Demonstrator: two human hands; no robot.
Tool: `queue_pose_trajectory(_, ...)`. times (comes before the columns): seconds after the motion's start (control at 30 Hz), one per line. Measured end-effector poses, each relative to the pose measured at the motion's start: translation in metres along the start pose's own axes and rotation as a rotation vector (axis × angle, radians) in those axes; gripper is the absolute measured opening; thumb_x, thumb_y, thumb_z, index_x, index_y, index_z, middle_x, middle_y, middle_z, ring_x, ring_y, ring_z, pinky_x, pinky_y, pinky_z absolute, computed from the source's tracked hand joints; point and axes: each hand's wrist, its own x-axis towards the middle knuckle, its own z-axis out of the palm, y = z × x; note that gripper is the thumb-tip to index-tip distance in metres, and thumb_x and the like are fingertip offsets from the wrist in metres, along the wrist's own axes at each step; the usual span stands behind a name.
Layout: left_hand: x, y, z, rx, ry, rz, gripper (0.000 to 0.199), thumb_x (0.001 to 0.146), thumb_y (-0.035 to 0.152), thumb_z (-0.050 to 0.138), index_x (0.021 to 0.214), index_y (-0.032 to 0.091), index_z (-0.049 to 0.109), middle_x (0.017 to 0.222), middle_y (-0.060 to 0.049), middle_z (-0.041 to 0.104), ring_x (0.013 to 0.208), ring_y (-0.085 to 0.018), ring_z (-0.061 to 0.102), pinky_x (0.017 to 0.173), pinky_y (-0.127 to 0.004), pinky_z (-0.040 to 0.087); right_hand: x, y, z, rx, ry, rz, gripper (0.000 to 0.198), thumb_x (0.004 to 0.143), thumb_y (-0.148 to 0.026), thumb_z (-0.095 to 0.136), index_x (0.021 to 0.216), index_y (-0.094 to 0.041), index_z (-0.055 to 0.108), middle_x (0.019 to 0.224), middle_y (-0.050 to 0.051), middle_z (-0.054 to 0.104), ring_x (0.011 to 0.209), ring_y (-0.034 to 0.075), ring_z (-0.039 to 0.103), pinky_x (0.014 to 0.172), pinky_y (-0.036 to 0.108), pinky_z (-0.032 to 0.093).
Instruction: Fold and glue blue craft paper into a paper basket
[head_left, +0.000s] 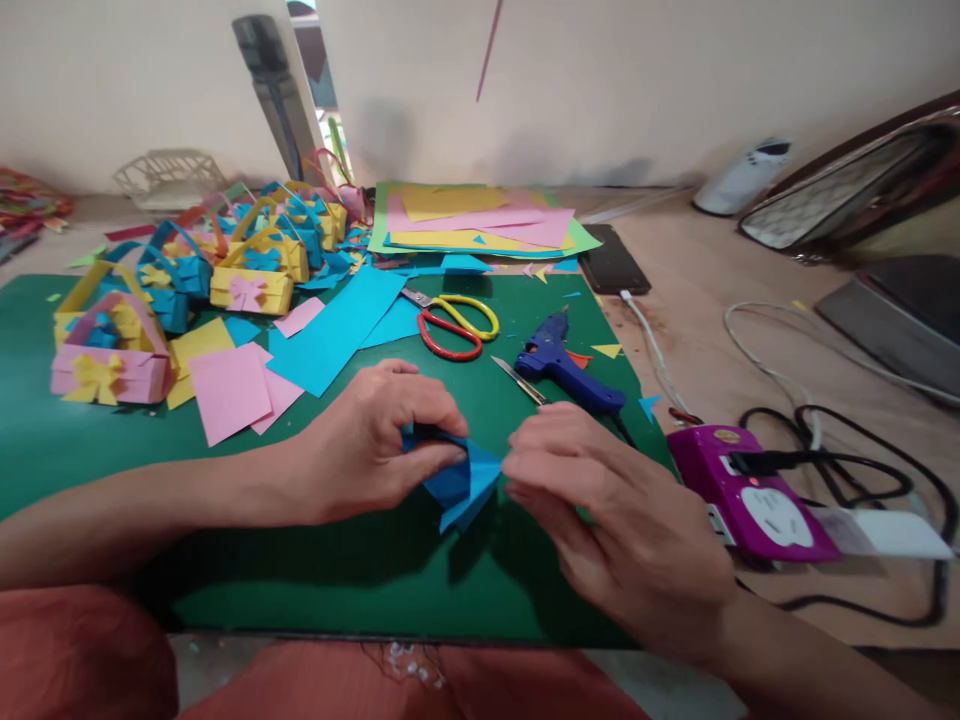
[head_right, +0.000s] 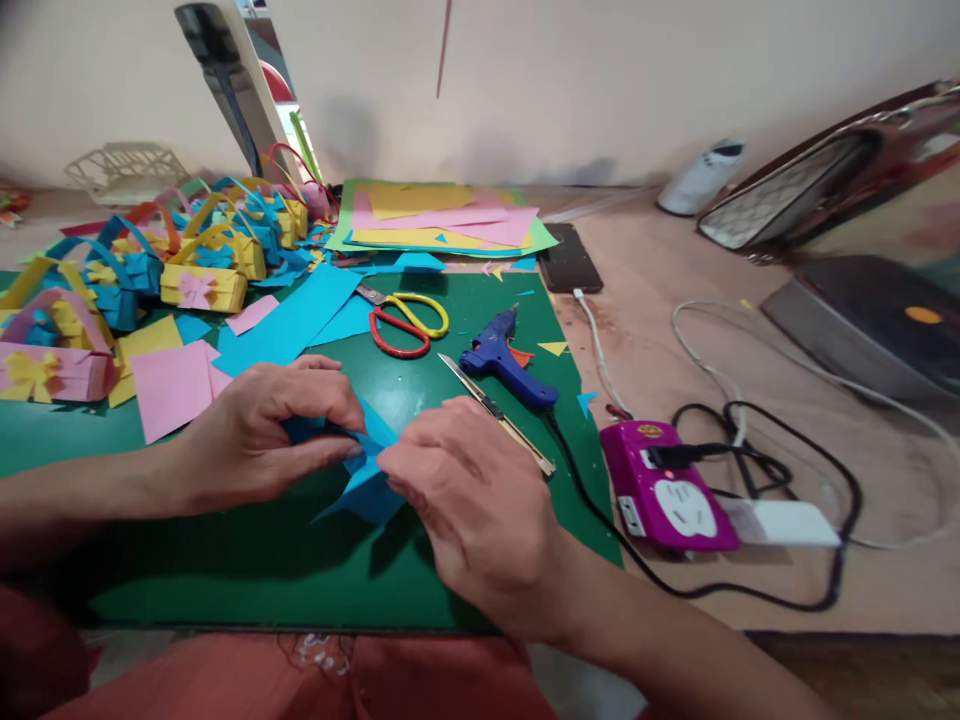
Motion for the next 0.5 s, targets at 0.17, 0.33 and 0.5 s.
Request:
queue_pose_trajectory(0.17,-0.0002,-0.0014,0.004,-0.075,-0.041,-0.052,0.006,0.079,0.016,0.058,0.075,0.015,0.063,0.07,0.001,0.066,0.065,-0.011,0.058,0.078,-0.029,0.039,0.0024,0.0006,-0.0002,-0.085,-0.055,-0.059,0.025,0.075,-0.002,0.051,0.092,-0.021,0.055,0.073,0.002,0.056,0.075,0.015,0.055,0.071,0.034,0.051)
queue_pose_trajectory(0.33,-0.0004,-0.0018,0.0048,-0.042,-0.074,-0.032,0.007,0.08,0.015,0.057,0.076,0.016,0.063,0.07,0.002,0.065,0.067,-0.01,0.058,0.083,-0.031,0.034,-0.0003,0.0019,0.0055,-0.14,-0.039,-0.072,0.02,0.076,-0.004,0.051,0.088,-0.019,0.055,0.071,0.002,0.056,0.071,0.014,0.055,0.075,0.036,0.05)
queue_pose_trajectory(0.5,-0.0003,-0.0019,0.0047,-0.027,-0.091,-0.056,0.008,0.08,0.015,0.057,0.076,0.017,0.064,0.071,0.004,0.065,0.068,-0.009,0.057,0.087,-0.032,0.029,-0.0032,0.0019,0.0061,-0.131,-0.05,-0.038,0.019,0.076,-0.003,0.05,0.084,-0.02,0.054,0.073,0.002,0.057,0.075,0.014,0.057,0.079,0.036,0.048)
